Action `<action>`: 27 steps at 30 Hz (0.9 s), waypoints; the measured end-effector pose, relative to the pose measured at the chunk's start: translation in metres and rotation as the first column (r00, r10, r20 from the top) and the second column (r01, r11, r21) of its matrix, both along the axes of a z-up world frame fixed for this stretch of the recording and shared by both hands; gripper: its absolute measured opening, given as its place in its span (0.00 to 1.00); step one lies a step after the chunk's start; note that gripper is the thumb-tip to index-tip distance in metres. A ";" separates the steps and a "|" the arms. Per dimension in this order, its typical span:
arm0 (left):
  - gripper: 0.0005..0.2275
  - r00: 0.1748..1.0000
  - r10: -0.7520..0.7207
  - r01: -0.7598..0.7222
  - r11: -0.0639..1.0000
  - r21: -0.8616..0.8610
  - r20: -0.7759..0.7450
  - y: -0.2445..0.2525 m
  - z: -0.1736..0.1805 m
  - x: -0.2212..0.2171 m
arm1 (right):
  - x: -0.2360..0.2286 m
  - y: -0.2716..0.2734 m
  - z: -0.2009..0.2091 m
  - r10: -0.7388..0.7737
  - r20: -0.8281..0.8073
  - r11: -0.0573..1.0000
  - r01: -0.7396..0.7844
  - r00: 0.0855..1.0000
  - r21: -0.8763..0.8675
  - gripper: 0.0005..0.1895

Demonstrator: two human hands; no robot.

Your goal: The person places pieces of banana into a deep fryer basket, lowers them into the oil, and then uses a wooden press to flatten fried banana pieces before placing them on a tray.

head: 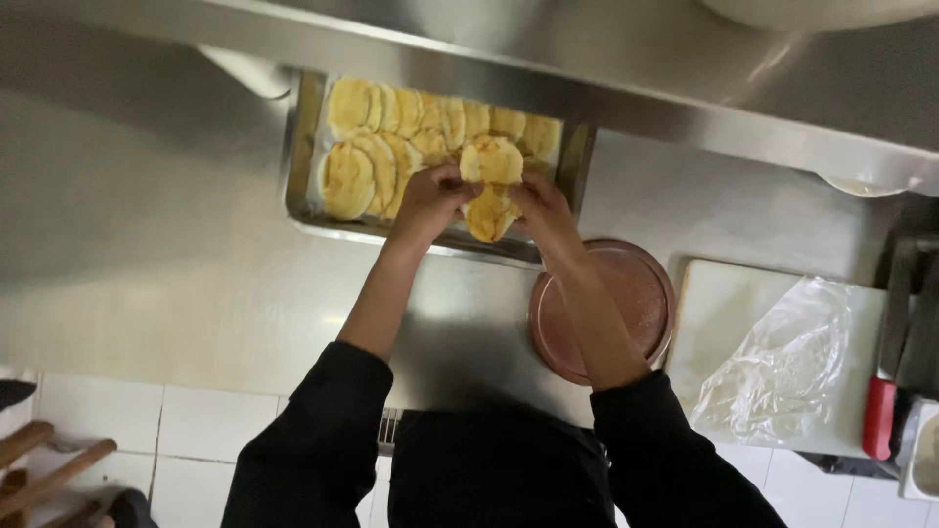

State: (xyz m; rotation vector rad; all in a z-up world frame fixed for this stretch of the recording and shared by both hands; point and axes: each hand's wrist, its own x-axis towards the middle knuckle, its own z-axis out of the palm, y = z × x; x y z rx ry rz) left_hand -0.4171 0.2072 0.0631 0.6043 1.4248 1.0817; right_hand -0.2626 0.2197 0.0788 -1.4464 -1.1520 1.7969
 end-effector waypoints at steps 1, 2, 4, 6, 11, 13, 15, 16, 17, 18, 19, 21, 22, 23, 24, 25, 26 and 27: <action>0.12 1.000 -0.014 0.014 1.000 -0.001 0.005 0.008 -0.003 0.002 | 0.000 0.005 -0.003 -0.014 0.005 1.000 0.014 1.000 -0.001 0.31; 0.11 1.000 -0.009 0.009 1.000 -0.006 0.009 0.015 -0.007 0.005 | 0.001 0.010 -0.006 -0.028 0.038 1.000 0.028 0.999 0.001 0.28; 0.11 1.000 -0.011 0.011 1.000 -0.012 0.018 0.025 -0.010 0.011 | 0.003 0.016 -0.011 -0.051 0.076 0.999 0.050 0.996 0.003 0.26; 0.12 0.995 -0.058 0.059 0.998 -0.017 0.082 0.031 -0.008 0.017 | 0.003 0.019 -0.013 -0.086 0.086 0.995 0.090 0.993 -0.048 0.40; 0.11 0.993 -0.115 0.115 0.993 -0.006 0.035 0.039 -0.076 0.021 | 0.032 0.001 -0.022 0.028 0.192 0.994 -0.048 0.981 0.102 0.37; 0.10 0.989 -0.147 0.147 0.989 0.003 -0.019 0.045 -0.088 0.016 | 0.041 -0.011 0.001 0.063 0.209 0.974 -0.105 0.976 0.199 0.35; 0.11 0.977 -0.182 0.184 0.983 0.008 -0.110 0.044 -0.101 0.008 | 0.053 -0.025 0.026 0.050 0.284 0.967 -0.118 0.957 0.225 0.29; 0.11 0.976 -0.187 0.190 0.982 0.011 -0.113 0.042 -0.091 0.009 | 0.060 -0.031 0.036 0.044 0.282 0.967 -0.111 0.958 0.228 0.29; 0.09 0.966 -0.193 0.188 0.981 -0.041 -0.172 0.040 -0.079 0.009 | 0.067 -0.036 0.045 0.083 0.408 0.942 -0.205 0.909 0.265 0.29; 0.08 0.952 -0.200 0.183 0.979 -0.093 -0.230 0.038 -0.069 0.010 | 0.075 -0.043 0.055 0.111 0.529 0.910 -0.300 0.841 0.287 0.30; 0.08 0.951 -0.206 0.189 0.978 -0.092 -0.233 0.037 -0.069 0.011 | 0.086 -0.046 0.053 0.105 0.528 0.911 -0.294 0.843 0.289 0.30; 0.08 0.941 -0.181 0.158 0.982 -0.101 -0.286 0.035 -0.069 0.013 | 0.109 -0.053 0.048 -0.069 0.549 0.977 -0.056 0.833 0.207 0.15; 0.08 0.939 -0.188 0.166 0.981 -0.098 -0.289 0.034 -0.068 0.012 | 0.130 -0.064 0.031 -0.078 0.547 0.976 -0.047 0.833 0.211 0.15; 0.09 0.936 -0.180 0.157 0.983 -0.098 -0.303 0.032 -0.068 0.012 | 0.151 -0.074 0.015 -0.142 0.582 0.982 0.040 0.801 0.184 0.15; 0.10 0.933 -0.172 0.149 0.984 -0.094 -0.317 0.033 -0.067 0.012 | 0.171 -0.084 -0.002 -0.203 0.615 0.978 0.129 0.762 0.163 0.14; 0.10 0.930 -0.178 0.158 0.983 -0.088 -0.321 0.033 -0.066 0.013 | 0.177 -0.092 0.005 -0.215 0.612 0.976 0.139 0.761 0.169 0.14; 0.10 0.850 -0.212 0.185 0.977 -0.104 -0.482 0.032 -0.065 0.014 | 0.182 -0.102 0.010 -0.271 0.618 0.963 0.194 0.738 0.190 0.13; 0.10 0.741 -0.238 0.209 0.970 -0.122 -0.628 0.031 -0.064 0.015 | 0.187 -0.111 0.016 -0.325 0.623 0.946 0.248 0.712 0.210 0.12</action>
